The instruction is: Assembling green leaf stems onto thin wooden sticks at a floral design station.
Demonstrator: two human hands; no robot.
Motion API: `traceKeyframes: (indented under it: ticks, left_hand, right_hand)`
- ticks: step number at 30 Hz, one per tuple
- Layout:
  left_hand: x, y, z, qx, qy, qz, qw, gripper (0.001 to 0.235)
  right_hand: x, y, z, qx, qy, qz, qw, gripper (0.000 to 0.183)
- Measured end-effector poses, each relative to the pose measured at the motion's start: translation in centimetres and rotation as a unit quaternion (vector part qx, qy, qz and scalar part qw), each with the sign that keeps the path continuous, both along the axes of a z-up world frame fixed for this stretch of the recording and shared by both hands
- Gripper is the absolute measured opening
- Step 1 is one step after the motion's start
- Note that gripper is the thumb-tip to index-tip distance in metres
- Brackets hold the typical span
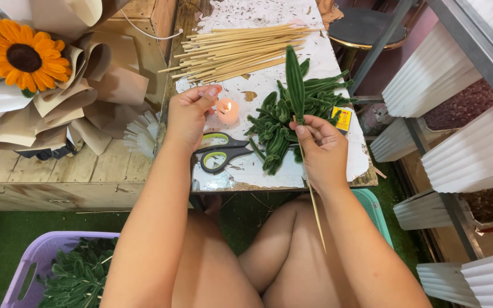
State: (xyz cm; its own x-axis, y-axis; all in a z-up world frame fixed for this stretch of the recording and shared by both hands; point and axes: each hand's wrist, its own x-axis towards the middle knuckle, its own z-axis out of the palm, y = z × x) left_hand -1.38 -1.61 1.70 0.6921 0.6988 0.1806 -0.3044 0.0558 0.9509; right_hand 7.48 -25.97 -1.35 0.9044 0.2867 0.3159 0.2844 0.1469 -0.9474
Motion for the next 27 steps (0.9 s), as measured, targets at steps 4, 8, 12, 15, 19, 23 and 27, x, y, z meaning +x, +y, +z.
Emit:
traceKeyframes:
  ticks: [4, 8, 12, 15, 19, 23, 27]
  left_hand:
    - [-0.03, -0.13, 0.06, -0.003, 0.0, 0.0, 1.0, 0.016]
    - [-0.09, -0.11, 0.06, -0.011, -0.002, -0.004, 1.0, 0.017]
    - [0.08, 0.0, -0.2, -0.004, 0.0, -0.003, 1.0, 0.016]
    - [-0.15, -0.31, 0.26, -0.007, -0.002, -0.004, 1.0, 0.016]
    - [-0.03, -0.05, 0.1, -0.01, 0.001, -0.006, 1.0, 0.017]
    - [0.12, 0.09, -0.01, -0.002, -0.002, -0.005, 1.0, 0.017]
    - [0.33, 0.43, -0.62, -0.005, 0.001, -0.006, 1.0, 0.017]
  right_hand:
    - [-0.06, 0.0, 0.06, 0.004, 0.004, -0.002, 1.0, 0.021]
    - [0.15, 0.05, -0.09, 0.004, 0.017, -0.003, 1.0, 0.015]
    - [0.24, 0.06, -0.1, 0.005, 0.023, -0.005, 1.0, 0.013]
    - [0.3, 0.05, -0.1, 0.006, 0.027, -0.004, 1.0, 0.012]
    - [0.38, 0.01, -0.21, 0.006, 0.026, -0.004, 1.0, 0.012]
    - [0.21, 0.0, -0.05, 0.007, 0.025, -0.005, 1.0, 0.012]
    - [0.38, 0.01, -0.26, 0.005, 0.023, -0.004, 1.0, 0.012]
